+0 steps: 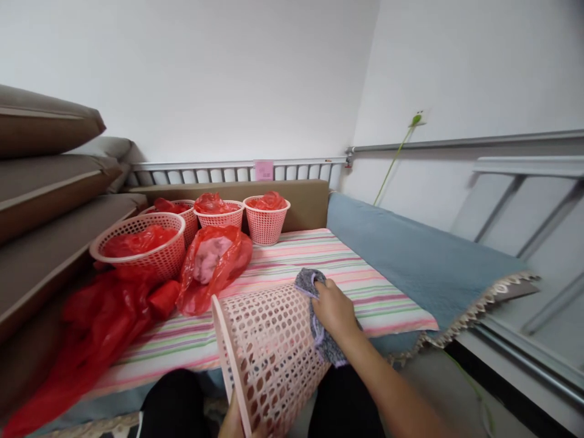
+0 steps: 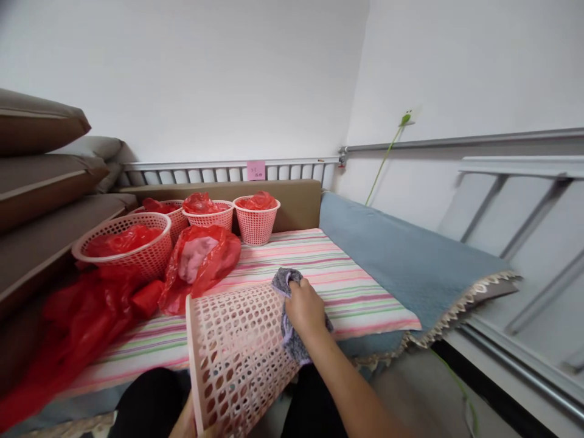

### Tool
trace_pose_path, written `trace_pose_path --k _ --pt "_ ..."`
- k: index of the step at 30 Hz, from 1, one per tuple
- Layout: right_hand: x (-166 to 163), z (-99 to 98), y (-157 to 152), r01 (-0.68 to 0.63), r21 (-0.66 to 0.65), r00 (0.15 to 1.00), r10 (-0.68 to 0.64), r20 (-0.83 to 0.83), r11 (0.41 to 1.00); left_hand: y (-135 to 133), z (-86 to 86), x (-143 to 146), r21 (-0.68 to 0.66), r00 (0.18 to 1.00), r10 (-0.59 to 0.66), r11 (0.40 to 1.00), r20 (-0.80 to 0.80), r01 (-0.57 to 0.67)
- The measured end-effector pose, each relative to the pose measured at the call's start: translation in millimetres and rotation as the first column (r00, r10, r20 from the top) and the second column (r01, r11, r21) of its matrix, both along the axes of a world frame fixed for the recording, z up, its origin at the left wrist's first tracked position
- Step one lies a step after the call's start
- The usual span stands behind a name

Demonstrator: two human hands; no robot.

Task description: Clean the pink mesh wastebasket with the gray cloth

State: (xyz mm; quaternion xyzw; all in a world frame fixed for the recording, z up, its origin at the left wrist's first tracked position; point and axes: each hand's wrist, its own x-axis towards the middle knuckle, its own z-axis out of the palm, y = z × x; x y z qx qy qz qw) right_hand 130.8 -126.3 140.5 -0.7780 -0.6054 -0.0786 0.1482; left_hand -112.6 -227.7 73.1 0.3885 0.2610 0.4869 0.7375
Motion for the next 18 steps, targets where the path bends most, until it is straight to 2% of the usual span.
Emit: trace_pose_path --k 5,7,10,12,15,18 --pt "-5.6 -6.8 -9.7 -0.015 0.028 1.000 0.015 0.001 0.999 14.8 50.4 -0.2 -0.122 0.993 0.111 0.987 0.049 -0.105" --pt "-8.2 -5.8 -9.0 0.003 0.009 1.000 -0.003 -0.023 1.000 16.5 60.8 2.3 -0.177 0.990 0.124 0.978 0.062 -0.111" --pt "-30.0 1.7 -11.7 -0.039 -0.026 0.991 0.035 -0.126 0.999 15.1 54.4 8.0 -0.211 0.987 0.111 0.974 0.113 -0.085" --pt "-60.9 9.5 -20.5 -0.177 0.010 0.960 0.175 -0.219 0.984 13.2 42.1 9.8 -0.198 0.988 0.100 0.977 0.120 -0.075" --pt "-116.2 22.2 -40.3 -0.435 0.151 0.847 0.460 -0.267 0.888 10.7 24.5 5.6 -0.149 0.992 0.122 0.982 0.022 -0.118" --pt "-150.8 30.2 -54.9 -0.581 0.205 0.748 0.616 -0.247 0.788 9.1 11.8 -4.6 -0.099 0.979 0.185 0.976 -0.083 -0.193"
